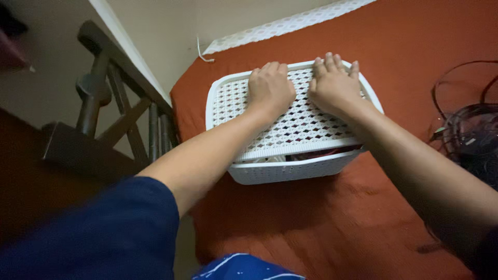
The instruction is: The person organizes electrical cables and a power strip into a white plastic basket on a table. They coil a white cable, place the power strip and other cables into the basket, and close the lid. Then they pick up a tangled black cable and wipe it with a blue cloth.
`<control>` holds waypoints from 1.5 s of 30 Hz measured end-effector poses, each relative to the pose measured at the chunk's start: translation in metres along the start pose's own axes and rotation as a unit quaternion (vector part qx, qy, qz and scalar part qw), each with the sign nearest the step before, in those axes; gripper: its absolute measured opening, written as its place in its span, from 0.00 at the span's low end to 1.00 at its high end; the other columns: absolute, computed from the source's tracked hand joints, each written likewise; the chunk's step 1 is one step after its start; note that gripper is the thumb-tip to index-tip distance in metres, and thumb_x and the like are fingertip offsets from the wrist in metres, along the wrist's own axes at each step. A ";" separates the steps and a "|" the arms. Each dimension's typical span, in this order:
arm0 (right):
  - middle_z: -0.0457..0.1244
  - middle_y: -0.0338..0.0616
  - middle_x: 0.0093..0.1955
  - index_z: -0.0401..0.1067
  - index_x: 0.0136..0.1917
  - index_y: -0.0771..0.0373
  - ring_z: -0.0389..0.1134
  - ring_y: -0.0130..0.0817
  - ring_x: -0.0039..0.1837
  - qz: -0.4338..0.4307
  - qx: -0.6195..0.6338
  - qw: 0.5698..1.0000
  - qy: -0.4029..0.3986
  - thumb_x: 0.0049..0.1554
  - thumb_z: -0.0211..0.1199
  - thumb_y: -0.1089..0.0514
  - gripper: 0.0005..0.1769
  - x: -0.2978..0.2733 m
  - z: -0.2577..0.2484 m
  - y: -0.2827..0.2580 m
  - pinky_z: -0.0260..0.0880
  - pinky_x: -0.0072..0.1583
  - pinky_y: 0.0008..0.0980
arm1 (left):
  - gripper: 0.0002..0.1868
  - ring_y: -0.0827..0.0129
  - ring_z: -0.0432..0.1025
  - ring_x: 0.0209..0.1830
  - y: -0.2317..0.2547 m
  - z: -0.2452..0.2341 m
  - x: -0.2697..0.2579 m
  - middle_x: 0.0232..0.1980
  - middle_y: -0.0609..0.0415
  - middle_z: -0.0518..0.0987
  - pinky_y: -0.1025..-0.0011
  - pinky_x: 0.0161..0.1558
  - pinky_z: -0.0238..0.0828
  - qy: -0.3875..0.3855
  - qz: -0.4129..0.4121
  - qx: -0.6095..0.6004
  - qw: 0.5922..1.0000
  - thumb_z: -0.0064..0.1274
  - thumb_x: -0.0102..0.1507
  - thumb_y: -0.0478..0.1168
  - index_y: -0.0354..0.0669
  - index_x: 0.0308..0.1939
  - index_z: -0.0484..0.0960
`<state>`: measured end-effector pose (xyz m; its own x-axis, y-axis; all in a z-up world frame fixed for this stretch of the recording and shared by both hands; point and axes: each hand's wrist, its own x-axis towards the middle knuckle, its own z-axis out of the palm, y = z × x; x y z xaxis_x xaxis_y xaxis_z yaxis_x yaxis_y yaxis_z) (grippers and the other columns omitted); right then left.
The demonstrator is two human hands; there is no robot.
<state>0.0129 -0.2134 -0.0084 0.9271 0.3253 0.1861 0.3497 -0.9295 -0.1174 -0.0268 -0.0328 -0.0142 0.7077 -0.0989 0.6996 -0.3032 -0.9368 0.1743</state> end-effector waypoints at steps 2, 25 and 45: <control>0.41 0.61 0.84 0.49 0.81 0.64 0.37 0.54 0.84 -0.002 0.002 1.000 0.022 0.61 0.40 0.47 0.38 0.000 0.002 -0.002 0.26 0.76 0.69 | 0.11 0.56 0.75 0.52 0.000 -0.003 0.001 0.44 0.47 0.81 0.52 0.57 0.67 -0.027 -0.010 -0.003 1.000 0.50 0.59 0.41 0.40 0.40 0.82; 0.39 0.55 0.85 0.49 0.81 0.59 0.32 0.51 0.85 0.013 0.031 0.999 0.003 0.60 0.41 0.26 0.48 -0.015 -0.013 -0.017 0.21 0.77 0.66 | 0.36 0.49 0.71 0.65 -0.091 -0.070 0.004 0.63 0.41 0.79 0.49 0.64 0.67 -0.352 -0.168 0.008 0.921 0.36 0.69 0.69 0.45 0.65 0.75; 0.38 0.57 0.84 0.46 0.82 0.58 0.30 0.52 0.85 -0.010 0.018 1.000 0.016 0.61 0.36 0.27 0.47 -0.014 -0.009 -0.014 0.18 0.76 0.63 | 0.23 0.46 0.77 0.45 -0.104 -0.047 -0.012 0.43 0.40 0.79 0.50 0.44 0.74 -0.059 0.020 0.020 0.998 0.51 0.66 0.54 0.33 0.35 0.85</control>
<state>-0.0064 -0.2061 -0.0010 0.9156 0.3373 0.2189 0.3729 -0.9160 -0.1482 -0.0343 0.0812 -0.0083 0.7666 -0.1732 0.6183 -0.3082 -0.9440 0.1176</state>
